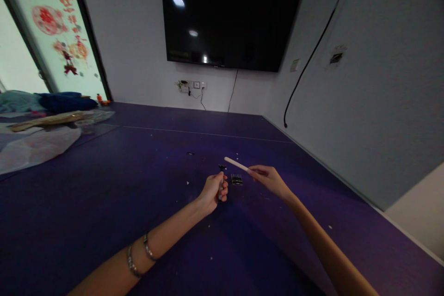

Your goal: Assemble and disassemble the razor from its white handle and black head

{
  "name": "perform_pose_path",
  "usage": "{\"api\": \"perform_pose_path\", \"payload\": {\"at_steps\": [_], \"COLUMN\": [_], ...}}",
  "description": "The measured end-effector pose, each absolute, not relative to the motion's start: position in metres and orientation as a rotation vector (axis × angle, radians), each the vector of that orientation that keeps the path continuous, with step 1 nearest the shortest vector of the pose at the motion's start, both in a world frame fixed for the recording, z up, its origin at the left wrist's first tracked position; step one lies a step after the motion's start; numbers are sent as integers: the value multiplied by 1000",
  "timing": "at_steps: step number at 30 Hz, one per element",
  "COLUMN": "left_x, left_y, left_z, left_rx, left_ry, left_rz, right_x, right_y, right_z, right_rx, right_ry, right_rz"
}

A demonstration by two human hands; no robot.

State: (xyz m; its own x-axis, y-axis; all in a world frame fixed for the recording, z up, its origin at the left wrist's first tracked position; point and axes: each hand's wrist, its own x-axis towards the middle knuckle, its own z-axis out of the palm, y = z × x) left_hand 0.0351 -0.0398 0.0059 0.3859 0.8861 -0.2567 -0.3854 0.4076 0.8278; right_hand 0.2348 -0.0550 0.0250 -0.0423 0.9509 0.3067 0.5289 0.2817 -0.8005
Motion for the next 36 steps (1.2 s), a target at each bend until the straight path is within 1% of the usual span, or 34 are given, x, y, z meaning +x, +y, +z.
{"api": "perform_pose_path", "payload": {"at_steps": [5, 13, 17, 22, 36], "left_x": [35, 37, 38, 39, 40], "left_y": [-38, -49, -54, -56, -64], "left_z": [5, 11, 12, 13, 16], "left_rx": [620, 435, 429, 413, 492], "left_ry": [821, 816, 801, 810, 812], "left_rz": [838, 745, 758, 787, 799], "right_x": [234, 231, 232, 232, 234], "right_y": [-52, -47, -48, -48, -45], "right_z": [20, 3, 0, -1, -2], "right_rx": [-1370, -1402, -1424, -1470, -1417], "right_ry": [-1682, -1781, -1811, -1759, -1758], "right_rz": [537, 662, 688, 636, 625]}}
